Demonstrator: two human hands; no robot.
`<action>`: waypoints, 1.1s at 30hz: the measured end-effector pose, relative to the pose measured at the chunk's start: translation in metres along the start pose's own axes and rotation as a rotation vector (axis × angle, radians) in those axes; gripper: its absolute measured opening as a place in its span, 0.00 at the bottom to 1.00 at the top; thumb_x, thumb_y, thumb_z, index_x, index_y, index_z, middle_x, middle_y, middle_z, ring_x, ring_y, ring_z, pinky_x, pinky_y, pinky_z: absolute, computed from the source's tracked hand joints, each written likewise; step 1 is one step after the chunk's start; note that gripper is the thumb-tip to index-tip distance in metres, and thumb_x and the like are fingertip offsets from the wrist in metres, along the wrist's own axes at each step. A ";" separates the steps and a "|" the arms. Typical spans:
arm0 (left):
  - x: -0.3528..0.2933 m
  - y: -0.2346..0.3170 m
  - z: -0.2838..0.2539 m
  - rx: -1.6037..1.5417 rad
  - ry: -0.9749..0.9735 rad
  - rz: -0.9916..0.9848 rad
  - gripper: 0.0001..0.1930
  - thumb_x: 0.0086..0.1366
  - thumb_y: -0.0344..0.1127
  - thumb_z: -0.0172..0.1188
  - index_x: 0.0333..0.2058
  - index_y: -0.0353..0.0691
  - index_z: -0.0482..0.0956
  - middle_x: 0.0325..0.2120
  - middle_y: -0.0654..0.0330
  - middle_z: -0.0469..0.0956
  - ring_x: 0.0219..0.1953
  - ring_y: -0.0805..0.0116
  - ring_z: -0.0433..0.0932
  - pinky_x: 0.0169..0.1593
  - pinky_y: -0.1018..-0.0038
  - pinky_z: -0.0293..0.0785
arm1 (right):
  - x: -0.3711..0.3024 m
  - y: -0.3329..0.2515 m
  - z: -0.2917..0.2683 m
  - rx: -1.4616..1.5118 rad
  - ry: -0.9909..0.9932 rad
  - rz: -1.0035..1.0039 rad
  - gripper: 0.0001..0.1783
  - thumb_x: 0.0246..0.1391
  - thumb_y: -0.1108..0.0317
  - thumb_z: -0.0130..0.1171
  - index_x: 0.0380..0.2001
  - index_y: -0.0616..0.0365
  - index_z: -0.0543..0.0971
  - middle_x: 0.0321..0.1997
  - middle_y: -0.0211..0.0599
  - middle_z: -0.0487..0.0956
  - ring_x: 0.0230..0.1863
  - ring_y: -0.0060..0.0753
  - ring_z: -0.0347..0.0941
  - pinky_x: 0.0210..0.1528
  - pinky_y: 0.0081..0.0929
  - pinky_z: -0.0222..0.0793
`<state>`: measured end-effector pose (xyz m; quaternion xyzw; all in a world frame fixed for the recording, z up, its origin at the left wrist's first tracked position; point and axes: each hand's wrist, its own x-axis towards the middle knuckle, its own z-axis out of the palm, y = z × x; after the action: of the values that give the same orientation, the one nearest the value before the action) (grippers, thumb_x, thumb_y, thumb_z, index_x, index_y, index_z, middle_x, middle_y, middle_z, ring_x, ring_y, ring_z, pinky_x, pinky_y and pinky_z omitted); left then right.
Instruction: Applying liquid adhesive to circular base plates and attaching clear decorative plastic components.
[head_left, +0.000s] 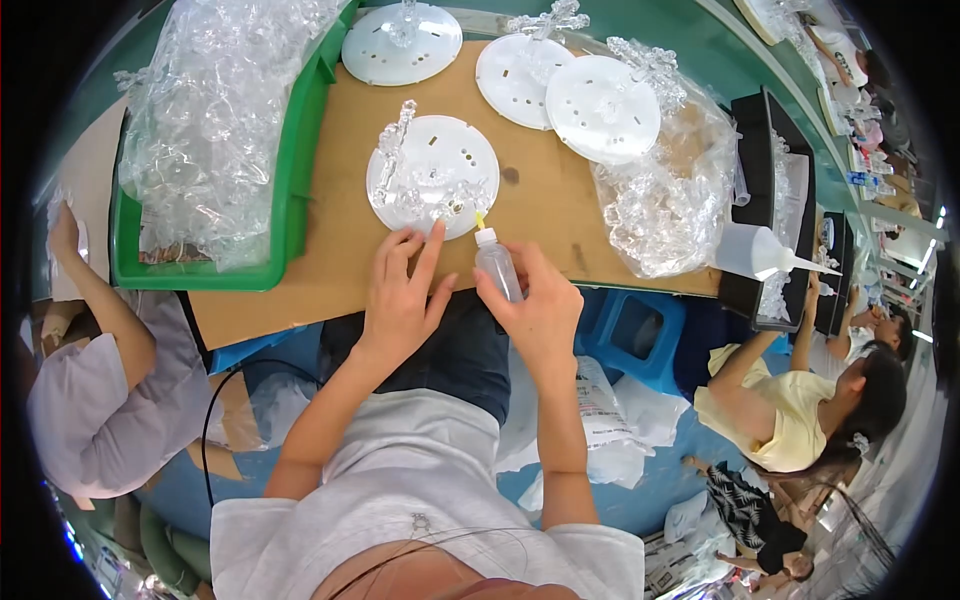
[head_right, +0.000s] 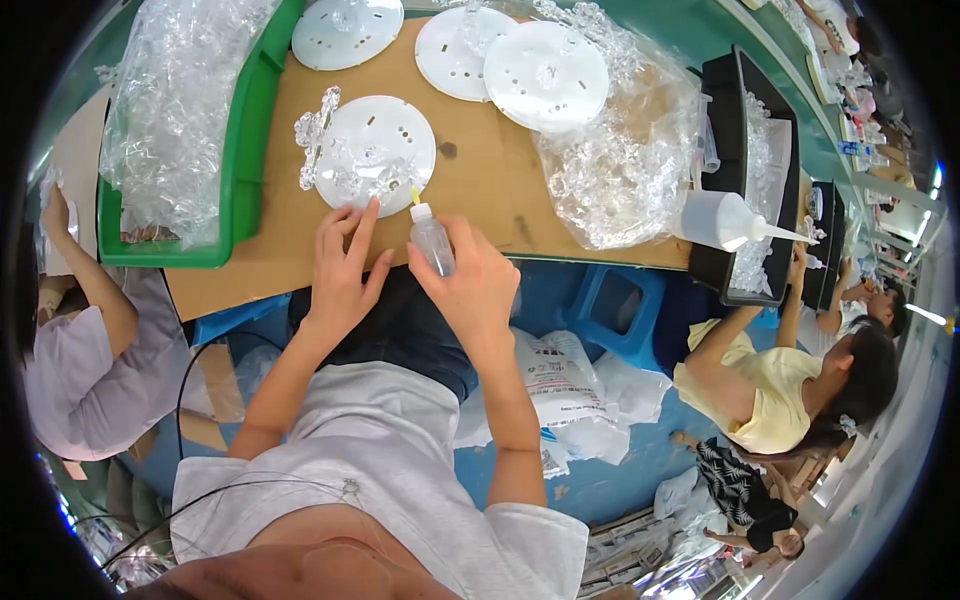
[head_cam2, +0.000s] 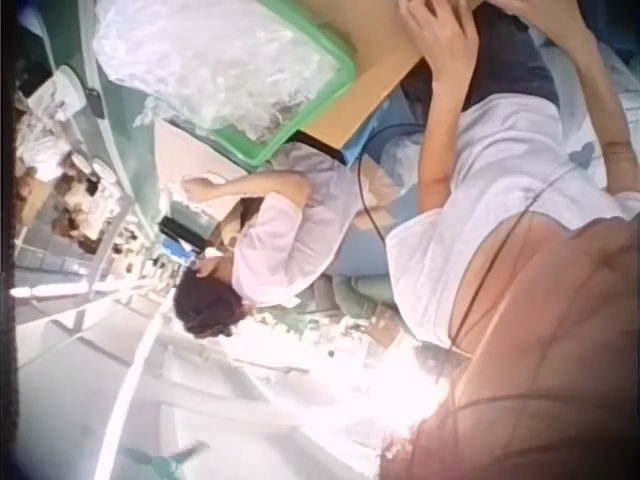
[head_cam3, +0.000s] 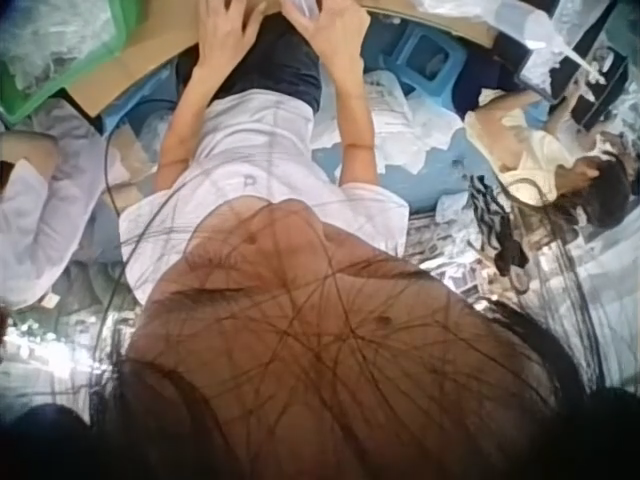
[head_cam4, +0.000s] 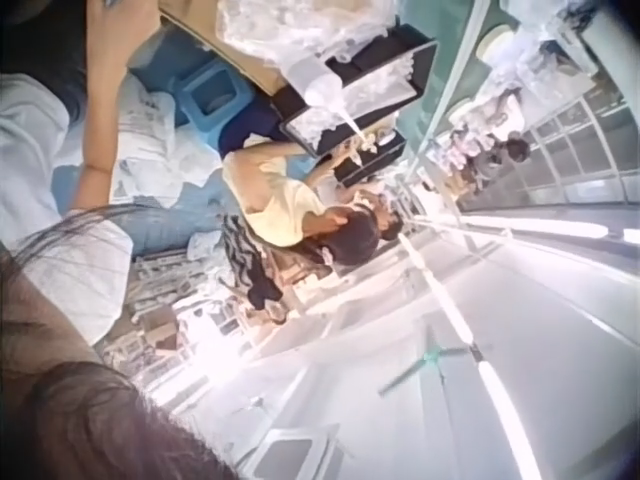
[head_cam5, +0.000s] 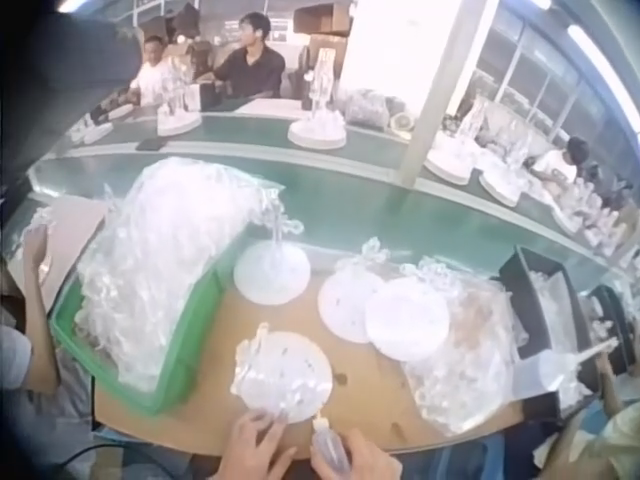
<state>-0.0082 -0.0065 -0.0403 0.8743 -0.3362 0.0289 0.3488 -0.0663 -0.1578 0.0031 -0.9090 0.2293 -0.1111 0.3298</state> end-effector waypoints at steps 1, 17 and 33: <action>0.001 0.000 -0.001 0.000 -0.006 -0.002 0.31 0.56 0.31 0.62 0.59 0.38 0.65 0.45 0.50 0.66 0.53 0.49 0.65 0.54 0.60 0.64 | 0.001 -0.001 0.000 -0.026 -0.013 0.001 0.18 0.40 0.61 0.68 0.37 0.54 0.78 0.28 0.32 0.81 0.23 0.30 0.76 0.26 0.24 0.70; 0.002 0.000 -0.009 0.107 -0.047 0.005 0.33 0.55 0.37 0.63 0.60 0.43 0.65 0.34 0.55 0.63 0.39 0.56 0.63 0.46 0.64 0.65 | -0.013 -0.010 0.010 0.026 -0.030 0.031 0.18 0.41 0.59 0.68 0.36 0.54 0.78 0.24 0.33 0.79 0.21 0.29 0.75 0.24 0.23 0.69; 0.002 -0.005 -0.011 0.100 -0.085 0.005 0.31 0.57 0.38 0.62 0.61 0.46 0.65 0.32 0.56 0.63 0.38 0.57 0.63 0.45 0.65 0.64 | -0.023 -0.012 0.012 0.116 -0.066 0.091 0.17 0.42 0.61 0.69 0.34 0.56 0.78 0.26 0.33 0.80 0.21 0.27 0.76 0.24 0.21 0.70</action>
<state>-0.0016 0.0019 -0.0340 0.8903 -0.3510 0.0096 0.2900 -0.0777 -0.1320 0.0004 -0.8802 0.2528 -0.0791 0.3938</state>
